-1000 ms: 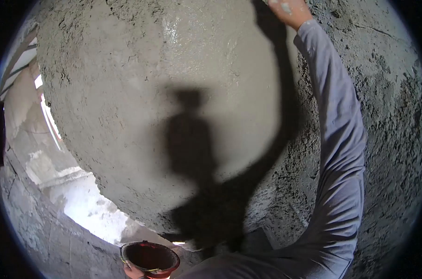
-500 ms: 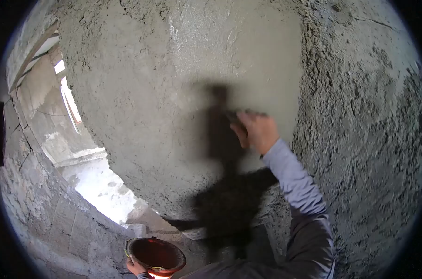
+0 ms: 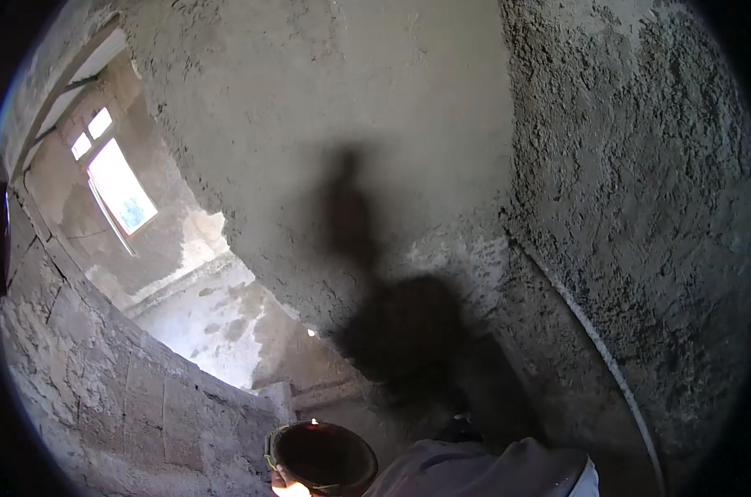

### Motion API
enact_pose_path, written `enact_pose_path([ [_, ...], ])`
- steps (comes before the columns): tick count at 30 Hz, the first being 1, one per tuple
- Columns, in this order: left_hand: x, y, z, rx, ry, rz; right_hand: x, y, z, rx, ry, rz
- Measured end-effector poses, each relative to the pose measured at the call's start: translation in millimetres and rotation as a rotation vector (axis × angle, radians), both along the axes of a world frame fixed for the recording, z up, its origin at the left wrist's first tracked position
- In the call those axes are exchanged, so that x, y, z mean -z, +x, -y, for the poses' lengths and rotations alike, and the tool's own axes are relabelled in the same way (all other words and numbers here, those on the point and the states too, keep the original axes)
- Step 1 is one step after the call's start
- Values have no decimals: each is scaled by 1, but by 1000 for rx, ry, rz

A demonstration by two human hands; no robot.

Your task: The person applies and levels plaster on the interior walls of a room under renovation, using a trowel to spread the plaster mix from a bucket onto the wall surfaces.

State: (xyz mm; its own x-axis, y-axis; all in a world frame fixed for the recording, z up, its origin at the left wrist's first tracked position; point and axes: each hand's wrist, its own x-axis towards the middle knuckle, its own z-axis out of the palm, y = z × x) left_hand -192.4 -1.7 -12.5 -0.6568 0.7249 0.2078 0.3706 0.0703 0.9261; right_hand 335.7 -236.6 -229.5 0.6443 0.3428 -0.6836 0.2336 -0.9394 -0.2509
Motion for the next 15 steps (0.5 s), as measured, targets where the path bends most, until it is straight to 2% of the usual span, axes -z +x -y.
enact_pose_path([
  [4, 39, -53, 21, 67, 97, -94, 25, -65, 50, 102, -20, -86],
  [5, 61, -75, 29, 113, 159, -149, 29, -74, 51, 106, 1, -88],
  [6, 111, -118, 40, 216, 304, -287, 30, -78, 44, 99, 30, -77],
  [7, 64, -89, 39, 139, 150, -132, 27, -81, 32, 90, 71, -68],
  [8, 38, -74, 38, 118, 90, -60, 21, -83, 11, 79, 123, -50],
  [10, 19, -71, 38, 118, 65, -6, -3, -75, -48, 42, 260, 21],
  [12, 10, -75, 36, 141, 54, 27, -53, -64, -128, 32, 467, 138],
  [13, 4, -77, 34, 152, 54, 48, -65, -38, -176, -169, 527, 303],
  [14, -2, -79, 31, 166, 48, 65, -137, -48, -220, 7, 853, 329],
  [15, -8, -80, 25, 182, 47, 89, -193, -30, -262, -34, 1146, 267],
])
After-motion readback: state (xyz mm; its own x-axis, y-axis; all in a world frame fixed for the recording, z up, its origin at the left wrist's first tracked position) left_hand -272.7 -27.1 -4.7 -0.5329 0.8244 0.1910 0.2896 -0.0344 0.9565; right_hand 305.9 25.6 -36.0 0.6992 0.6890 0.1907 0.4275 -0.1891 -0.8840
